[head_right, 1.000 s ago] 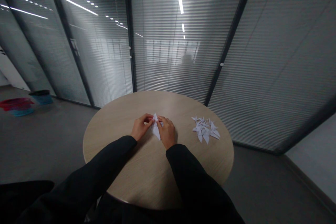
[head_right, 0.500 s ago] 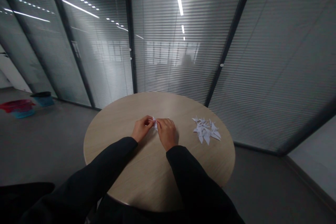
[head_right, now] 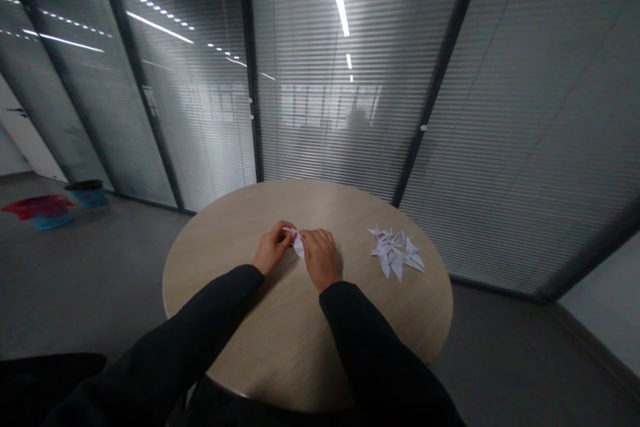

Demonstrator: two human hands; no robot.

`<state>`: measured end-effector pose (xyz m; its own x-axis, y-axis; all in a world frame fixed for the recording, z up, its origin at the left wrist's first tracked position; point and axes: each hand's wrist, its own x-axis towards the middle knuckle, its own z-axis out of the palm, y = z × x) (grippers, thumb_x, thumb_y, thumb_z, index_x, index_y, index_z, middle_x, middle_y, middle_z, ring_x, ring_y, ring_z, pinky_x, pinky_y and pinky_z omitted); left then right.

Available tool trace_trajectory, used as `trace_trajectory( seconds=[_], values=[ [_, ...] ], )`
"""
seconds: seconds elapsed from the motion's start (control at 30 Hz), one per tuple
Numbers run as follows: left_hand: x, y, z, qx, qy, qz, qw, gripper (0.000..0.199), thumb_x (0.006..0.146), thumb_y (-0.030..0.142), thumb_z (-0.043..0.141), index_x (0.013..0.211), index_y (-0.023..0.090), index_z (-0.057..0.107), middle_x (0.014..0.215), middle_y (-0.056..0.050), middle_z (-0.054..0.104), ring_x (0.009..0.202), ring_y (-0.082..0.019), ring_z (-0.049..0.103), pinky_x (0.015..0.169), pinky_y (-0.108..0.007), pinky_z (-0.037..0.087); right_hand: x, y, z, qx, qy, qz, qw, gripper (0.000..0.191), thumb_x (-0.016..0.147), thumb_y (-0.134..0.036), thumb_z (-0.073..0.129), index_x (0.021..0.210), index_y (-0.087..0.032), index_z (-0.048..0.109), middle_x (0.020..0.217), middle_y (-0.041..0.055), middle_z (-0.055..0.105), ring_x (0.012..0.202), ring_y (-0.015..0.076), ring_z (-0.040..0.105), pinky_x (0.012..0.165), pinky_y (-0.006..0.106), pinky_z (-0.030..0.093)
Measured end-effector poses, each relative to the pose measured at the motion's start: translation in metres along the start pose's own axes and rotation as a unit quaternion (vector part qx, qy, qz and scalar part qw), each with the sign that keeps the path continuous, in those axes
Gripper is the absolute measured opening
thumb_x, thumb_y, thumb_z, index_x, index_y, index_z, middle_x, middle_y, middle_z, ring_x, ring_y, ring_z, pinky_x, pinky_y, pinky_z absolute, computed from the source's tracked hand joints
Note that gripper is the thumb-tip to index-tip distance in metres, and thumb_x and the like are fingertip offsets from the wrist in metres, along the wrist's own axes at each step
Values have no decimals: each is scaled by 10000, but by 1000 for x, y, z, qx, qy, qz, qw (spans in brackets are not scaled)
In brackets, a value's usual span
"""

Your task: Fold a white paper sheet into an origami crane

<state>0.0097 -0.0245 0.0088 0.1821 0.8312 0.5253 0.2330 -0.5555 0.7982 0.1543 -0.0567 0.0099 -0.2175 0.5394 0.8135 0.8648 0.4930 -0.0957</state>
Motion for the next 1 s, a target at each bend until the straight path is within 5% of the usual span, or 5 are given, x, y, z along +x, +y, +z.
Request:
trace_trajectory(
  seconds=[0.63,1.0],
  values=[
    [2,-3,0,-10,-11,-29,999,219,824,346,526,803,133,575,639,-18,602,555,-104,581,570,-210,463,-1,0,4,-13,-14,9,1000,194,944,-203,447,927,-158,634,851,51,635,824,190,533,801,328,365],
    [3,-1,1,-70,-30,-138,987,138,824,251,528,762,130,552,614,-22,621,516,-111,601,522,-212,501,-1,-5,2,-73,-26,-29,997,164,918,-186,502,982,-151,649,818,59,598,825,204,497,803,339,349]
  ],
)
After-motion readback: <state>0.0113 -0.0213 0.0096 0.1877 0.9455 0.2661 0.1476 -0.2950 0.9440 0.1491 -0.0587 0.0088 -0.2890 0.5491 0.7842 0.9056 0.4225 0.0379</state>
